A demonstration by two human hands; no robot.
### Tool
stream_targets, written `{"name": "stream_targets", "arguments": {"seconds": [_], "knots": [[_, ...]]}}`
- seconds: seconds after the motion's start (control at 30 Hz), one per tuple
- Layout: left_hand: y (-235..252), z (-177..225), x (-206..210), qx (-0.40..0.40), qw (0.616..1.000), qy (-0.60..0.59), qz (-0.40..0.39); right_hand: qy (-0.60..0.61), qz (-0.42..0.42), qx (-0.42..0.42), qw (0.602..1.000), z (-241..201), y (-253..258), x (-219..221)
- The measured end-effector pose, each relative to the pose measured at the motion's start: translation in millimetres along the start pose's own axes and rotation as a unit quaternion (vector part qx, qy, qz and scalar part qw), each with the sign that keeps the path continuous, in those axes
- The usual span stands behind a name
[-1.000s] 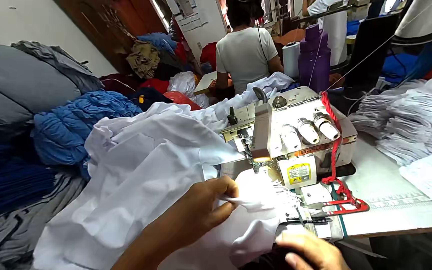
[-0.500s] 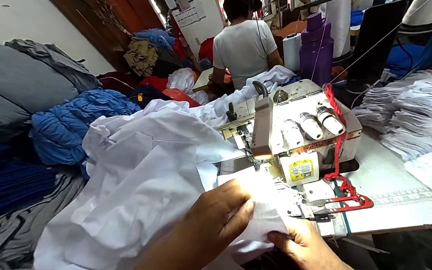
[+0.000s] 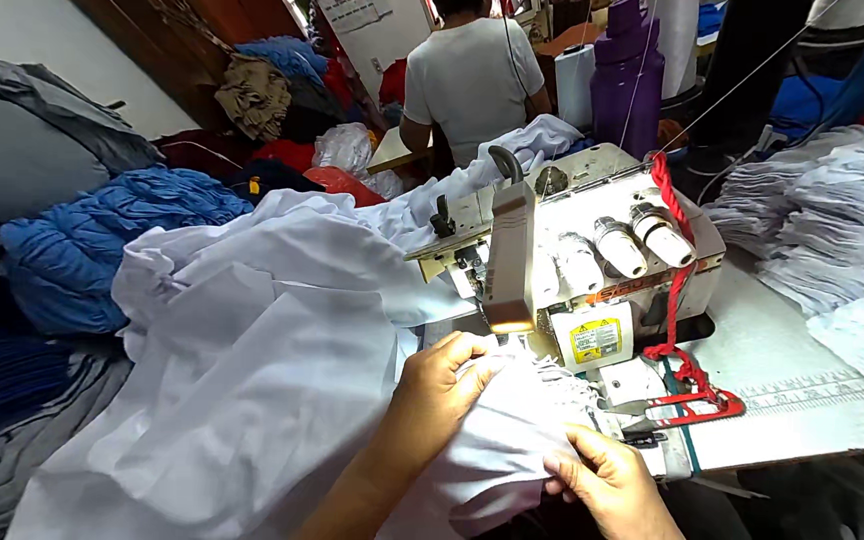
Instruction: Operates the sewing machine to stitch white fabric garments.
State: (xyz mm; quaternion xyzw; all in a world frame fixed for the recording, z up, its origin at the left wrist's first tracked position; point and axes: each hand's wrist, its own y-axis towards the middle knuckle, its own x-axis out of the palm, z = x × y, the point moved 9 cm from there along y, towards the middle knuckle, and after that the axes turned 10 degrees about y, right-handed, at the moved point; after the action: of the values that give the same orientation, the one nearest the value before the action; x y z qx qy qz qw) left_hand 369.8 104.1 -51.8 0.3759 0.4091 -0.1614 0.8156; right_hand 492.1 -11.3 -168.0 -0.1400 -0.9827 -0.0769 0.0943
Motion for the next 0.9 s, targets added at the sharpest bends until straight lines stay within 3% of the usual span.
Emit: {"name": "stream_targets", "arguments": {"seconds": [0.13, 0.4, 0.7, 0.9], "knots": [[4.0, -9.1, 2.8, -0.026, 1.000, -0.006, 0.001, 0.017, 0.021, 0.047, 0.999, 3.5, 4.1, 0.9], [7.6, -19.4, 10.3, -0.085, 0.996, 0.006, -0.026, 0.000, -0.042, 0.167, 0.985, 14.6, 15.3, 6.7], [4.2, -17.9, 8.1, -0.098, 0.990, 0.028, -0.097, -0.007, -0.105, 0.073, 0.992, -8.8, -9.1, 14.1], [13.8, -20.2, 12.3, -0.120, 0.983, 0.009, -0.141, 0.001, -0.104, 0.079, 0.991, -1.5, -4.8, 15.7]]}}
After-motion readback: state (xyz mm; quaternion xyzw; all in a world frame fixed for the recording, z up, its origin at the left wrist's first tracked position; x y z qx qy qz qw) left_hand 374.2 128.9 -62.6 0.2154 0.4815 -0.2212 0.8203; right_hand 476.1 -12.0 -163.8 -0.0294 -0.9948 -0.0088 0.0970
